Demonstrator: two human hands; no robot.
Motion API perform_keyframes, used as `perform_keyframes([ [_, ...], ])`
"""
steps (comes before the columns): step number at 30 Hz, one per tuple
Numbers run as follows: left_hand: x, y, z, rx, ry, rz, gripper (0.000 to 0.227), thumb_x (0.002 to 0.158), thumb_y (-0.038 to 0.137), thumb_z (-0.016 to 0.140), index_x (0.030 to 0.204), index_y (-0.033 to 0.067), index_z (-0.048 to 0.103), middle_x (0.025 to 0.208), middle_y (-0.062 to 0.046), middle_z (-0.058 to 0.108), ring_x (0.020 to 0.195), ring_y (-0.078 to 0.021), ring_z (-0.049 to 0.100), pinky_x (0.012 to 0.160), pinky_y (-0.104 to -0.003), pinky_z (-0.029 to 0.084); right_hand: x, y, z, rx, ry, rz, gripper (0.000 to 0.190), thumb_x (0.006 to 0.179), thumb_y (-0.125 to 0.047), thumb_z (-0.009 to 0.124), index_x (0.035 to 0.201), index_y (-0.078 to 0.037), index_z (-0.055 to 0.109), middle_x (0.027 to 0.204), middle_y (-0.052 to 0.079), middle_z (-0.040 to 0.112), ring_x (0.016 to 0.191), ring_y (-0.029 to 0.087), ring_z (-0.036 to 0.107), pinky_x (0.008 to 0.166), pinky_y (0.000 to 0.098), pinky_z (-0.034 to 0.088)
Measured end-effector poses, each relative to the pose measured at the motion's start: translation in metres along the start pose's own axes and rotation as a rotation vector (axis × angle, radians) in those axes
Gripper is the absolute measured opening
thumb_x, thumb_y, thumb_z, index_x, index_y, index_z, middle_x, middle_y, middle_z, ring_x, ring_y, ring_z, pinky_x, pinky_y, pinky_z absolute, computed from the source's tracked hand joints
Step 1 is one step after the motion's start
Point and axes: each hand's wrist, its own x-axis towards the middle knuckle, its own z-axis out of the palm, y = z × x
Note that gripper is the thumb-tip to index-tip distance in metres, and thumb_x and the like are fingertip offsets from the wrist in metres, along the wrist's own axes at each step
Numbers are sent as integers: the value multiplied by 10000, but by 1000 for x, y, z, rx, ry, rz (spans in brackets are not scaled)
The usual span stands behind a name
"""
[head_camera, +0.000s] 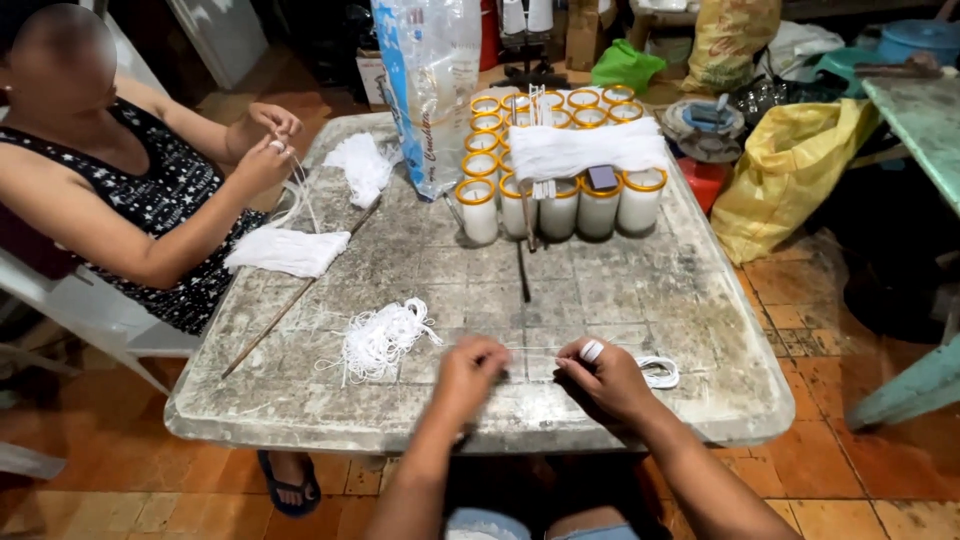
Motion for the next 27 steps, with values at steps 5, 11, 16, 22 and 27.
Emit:
perform_keyframes([
  [5, 19, -40, -44, 208, 82, -32, 75, 896, 250, 756, 938, 211, 804, 886, -54, 717, 949, -299, 707, 890, -422, 559, 2, 10, 2, -94, 15, -20, 147, 927, -330, 714, 1020, -243, 788, 847, 80, 776, 882, 307, 760, 802, 408, 602],
  [11, 33, -78, -57, 289, 76, -71, 79, 886, 231, 766, 944, 184, 794, 912, -66, 713, 975, -305, 712, 882, -419, 574, 3, 16, 3, -110, 164, 78, 168, 953, -354, 688, 1013, -220, 769, 874, 109, 765, 918, 343, 743, 815, 437, 595],
  [16, 35, -82, -59, 287, 72, -109, 80, 890, 237, 768, 940, 184, 802, 899, -50, 707, 960, -285, 718, 875, -405, 576, 3, 17, 3, -134, 260, 126, 202, 973, -376, 675, 1034, -202, 759, 886, 136, 753, 932, 361, 732, 814, 461, 589],
  [22, 34, -76, -63, 269, 69, -129, 95, 889, 214, 762, 951, 155, 804, 915, -110, 710, 990, -340, 710, 893, -441, 569, 1, 14, 3, -62, 401, 242, 211, 1001, -336, 653, 985, -148, 747, 782, 206, 709, 863, 443, 697, 764, 517, 545],
  [27, 36, -84, -64, 264, 72, -154, 102, 883, 234, 767, 950, 165, 803, 934, -116, 713, 1008, -348, 706, 910, -448, 564, 4, 33, 3, 5, 539, 276, 227, 1029, -337, 658, 991, -123, 723, 728, 214, 660, 805, 412, 679, 754, 496, 517],
])
